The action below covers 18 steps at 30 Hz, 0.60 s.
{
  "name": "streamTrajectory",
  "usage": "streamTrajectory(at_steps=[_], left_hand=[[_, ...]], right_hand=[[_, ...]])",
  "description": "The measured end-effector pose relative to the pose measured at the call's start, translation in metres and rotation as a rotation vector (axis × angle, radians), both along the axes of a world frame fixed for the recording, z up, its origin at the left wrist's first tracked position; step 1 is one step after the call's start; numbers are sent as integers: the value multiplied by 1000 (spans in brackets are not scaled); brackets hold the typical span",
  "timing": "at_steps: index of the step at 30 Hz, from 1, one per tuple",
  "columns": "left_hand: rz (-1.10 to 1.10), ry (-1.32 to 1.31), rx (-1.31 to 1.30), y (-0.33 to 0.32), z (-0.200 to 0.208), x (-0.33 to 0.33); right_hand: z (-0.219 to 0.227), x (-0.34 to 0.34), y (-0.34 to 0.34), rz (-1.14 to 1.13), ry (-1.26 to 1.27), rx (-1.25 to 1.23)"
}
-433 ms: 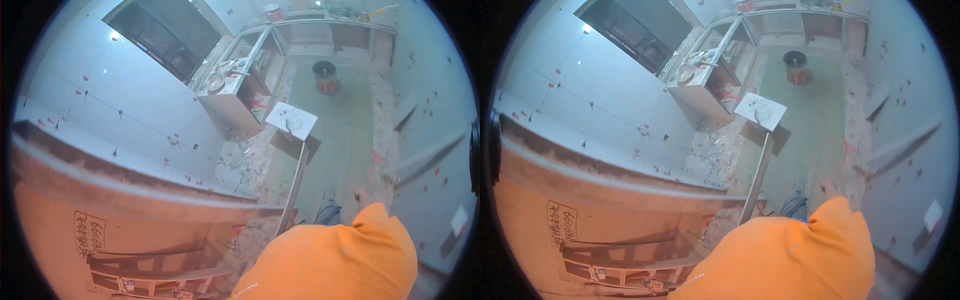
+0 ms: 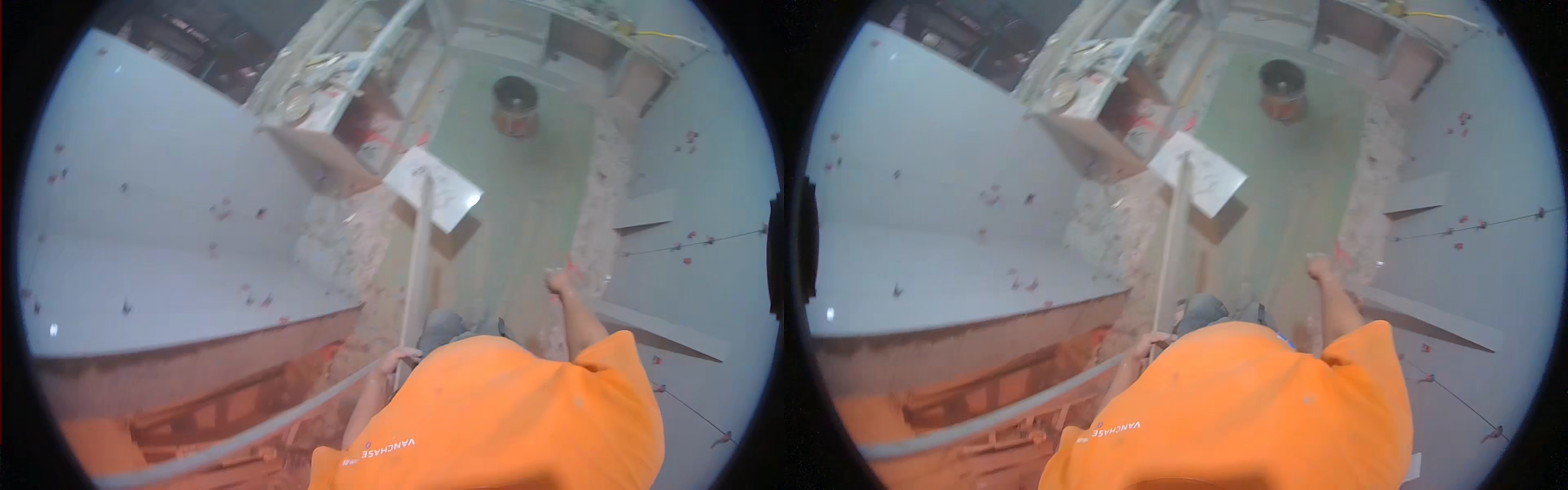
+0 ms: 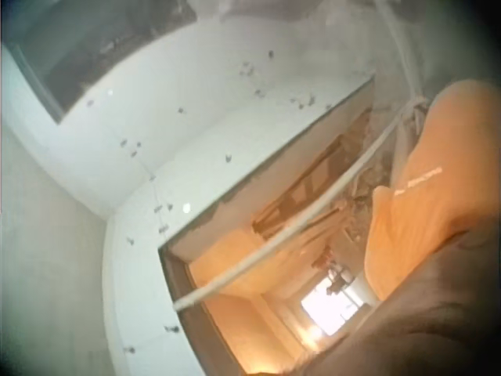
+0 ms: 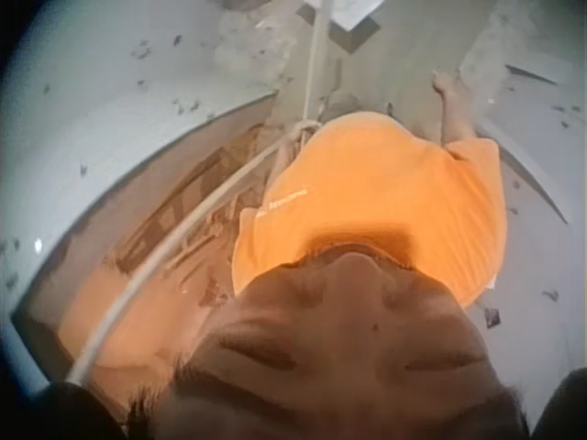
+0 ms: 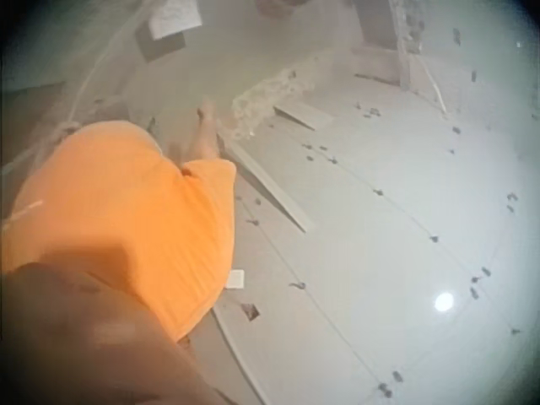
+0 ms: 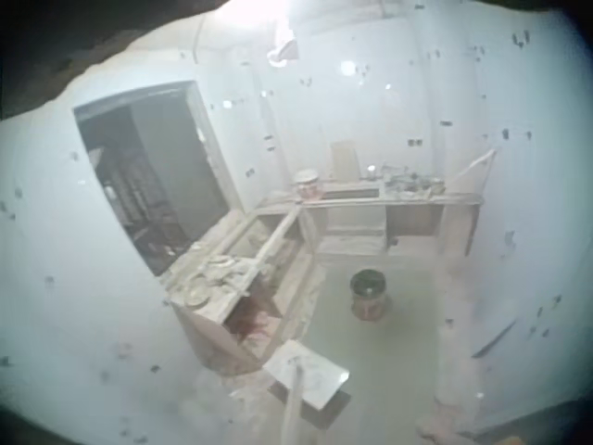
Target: Cutting a wooden board with a circular saw and kemudian sanding it.
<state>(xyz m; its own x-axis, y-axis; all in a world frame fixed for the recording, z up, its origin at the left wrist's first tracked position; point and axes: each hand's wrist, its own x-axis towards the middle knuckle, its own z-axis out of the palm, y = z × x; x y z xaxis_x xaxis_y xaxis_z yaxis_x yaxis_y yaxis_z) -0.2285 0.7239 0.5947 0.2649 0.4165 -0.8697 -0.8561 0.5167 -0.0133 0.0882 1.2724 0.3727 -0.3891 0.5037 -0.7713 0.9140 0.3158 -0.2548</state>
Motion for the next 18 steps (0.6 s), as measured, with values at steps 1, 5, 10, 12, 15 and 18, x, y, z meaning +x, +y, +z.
streamTrajectory(at_steps=[1, 5, 10, 12, 15, 18], left_hand=[[14, 212, 63, 0, -22, -9], [24, 246, 155, 151, -12, -46], [86, 286, 42, 276, -23, -94], [43, 407, 51, 317, -53, -124], [-133, 426, 21, 414, -62, -158], [-126, 646, -41, 488, -53, -172]], right_hand=[[38, -55, 2, 629, -121, 158], [49, -73, 61, 4, 246, 221], [122, -97, 117, -116, 350, 188], [135, -84, 151, -58, 212, 166], [96, 32, 218, -34, -26, 201], [73, 118, 271, 485, 252, 564]])
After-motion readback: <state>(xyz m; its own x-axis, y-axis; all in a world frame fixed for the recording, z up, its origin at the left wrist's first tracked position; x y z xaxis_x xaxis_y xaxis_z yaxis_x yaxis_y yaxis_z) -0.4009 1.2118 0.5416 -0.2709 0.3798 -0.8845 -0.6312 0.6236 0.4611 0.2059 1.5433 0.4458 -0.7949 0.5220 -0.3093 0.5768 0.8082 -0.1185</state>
